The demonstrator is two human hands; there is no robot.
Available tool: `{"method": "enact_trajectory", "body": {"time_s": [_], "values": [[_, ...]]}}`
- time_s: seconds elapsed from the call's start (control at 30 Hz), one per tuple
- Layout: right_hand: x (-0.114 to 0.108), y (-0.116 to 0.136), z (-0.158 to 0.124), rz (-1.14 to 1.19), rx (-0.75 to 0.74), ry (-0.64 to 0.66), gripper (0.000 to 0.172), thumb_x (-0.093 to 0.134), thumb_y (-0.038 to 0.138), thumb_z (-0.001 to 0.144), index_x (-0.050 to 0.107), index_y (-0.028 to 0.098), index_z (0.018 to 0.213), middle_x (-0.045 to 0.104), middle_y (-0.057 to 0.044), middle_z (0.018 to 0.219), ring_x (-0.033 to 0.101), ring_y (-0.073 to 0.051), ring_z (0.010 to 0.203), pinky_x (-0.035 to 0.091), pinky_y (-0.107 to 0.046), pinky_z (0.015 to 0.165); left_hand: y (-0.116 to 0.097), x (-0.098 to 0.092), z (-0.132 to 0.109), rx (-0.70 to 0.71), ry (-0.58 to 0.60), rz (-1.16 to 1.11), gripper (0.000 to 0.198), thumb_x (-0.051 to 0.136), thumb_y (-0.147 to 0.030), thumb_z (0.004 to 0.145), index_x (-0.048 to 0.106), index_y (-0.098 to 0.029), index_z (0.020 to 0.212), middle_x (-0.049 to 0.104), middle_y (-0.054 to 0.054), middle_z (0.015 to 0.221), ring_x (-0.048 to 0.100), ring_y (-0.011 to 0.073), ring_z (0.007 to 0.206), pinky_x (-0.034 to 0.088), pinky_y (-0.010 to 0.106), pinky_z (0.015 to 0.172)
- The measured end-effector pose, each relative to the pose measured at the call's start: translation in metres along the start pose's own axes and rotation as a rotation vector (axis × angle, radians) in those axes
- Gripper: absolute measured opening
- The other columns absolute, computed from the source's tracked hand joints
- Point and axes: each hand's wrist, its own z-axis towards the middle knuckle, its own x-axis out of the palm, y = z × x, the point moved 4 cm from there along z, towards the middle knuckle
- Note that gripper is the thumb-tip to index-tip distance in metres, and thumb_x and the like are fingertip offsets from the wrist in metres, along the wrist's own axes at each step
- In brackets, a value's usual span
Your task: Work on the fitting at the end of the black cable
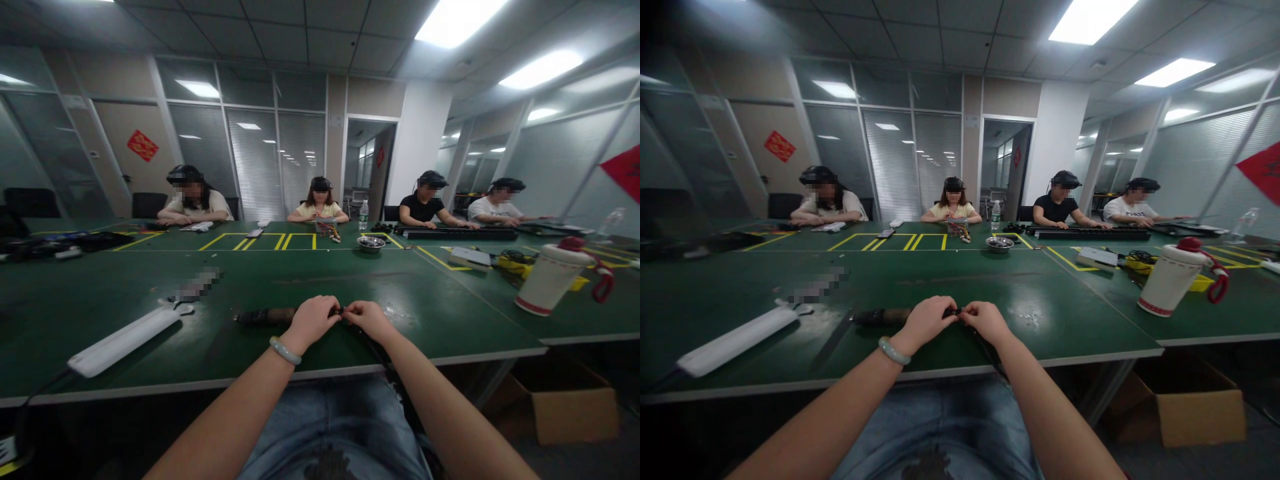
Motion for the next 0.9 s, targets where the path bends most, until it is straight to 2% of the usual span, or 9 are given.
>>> {"method": "enact_trajectory", "body": {"time_s": [0.17,0.4,0.63,0.9], "values": [[0.0013,-0.0018,0.001,0.018,0.007,0.009,0.028,0.061,0.038,0.082,0.072,0.017,0.096,0.071,-0.003,0.074,0.061,-0.014,0.065,0.043,-0.023,0.059,0.0001,-0.0007,-0.0023,0.0,-0.005,0.014,0.02,0.066,-0.035,0.083,0.057,-0.022,0.096,0.063,0.001,0.095,0.059,0.0182,0.091,0.042,0.03,0.078],[0.0,-0.0031,0.0012,0.0,-0.049,-0.016,0.024,0.061,0.034,0.081,0.073,0.017,0.092,0.071,-0.002,0.074,0.061,-0.015,0.067,0.044,-0.024,0.064,-0.0006,-0.0033,-0.0059,0.022,-0.046,0.056,0.022,0.069,-0.035,0.081,0.056,-0.022,0.094,0.062,0.0,0.091,0.059,0.0184,0.088,0.041,0.031,0.078],[0.0013,-0.0073,0.003,0.008,-0.058,-0.012,0.021,0.061,0.032,0.081,0.073,0.019,0.091,0.07,-0.002,0.073,0.062,-0.015,0.067,0.044,-0.024,0.064,-0.0021,-0.0036,-0.0065,0.016,-0.019,0.056,0.011,0.061,-0.028,0.086,0.058,-0.021,0.093,0.063,0.003,0.093,0.059,0.0183,0.09,0.042,0.031,0.079],[0.0023,-0.0074,0.004,0.003,-0.065,-0.015,0.021,0.062,0.032,0.08,0.073,0.018,0.09,0.071,-0.002,0.076,0.062,-0.015,0.069,0.045,-0.025,0.066,0.0004,-0.0019,-0.0059,0.019,-0.03,0.007,0.009,0.061,-0.028,0.086,0.06,-0.021,0.091,0.064,0.002,0.092,0.059,0.0179,0.089,0.043,0.03,0.079]]}}
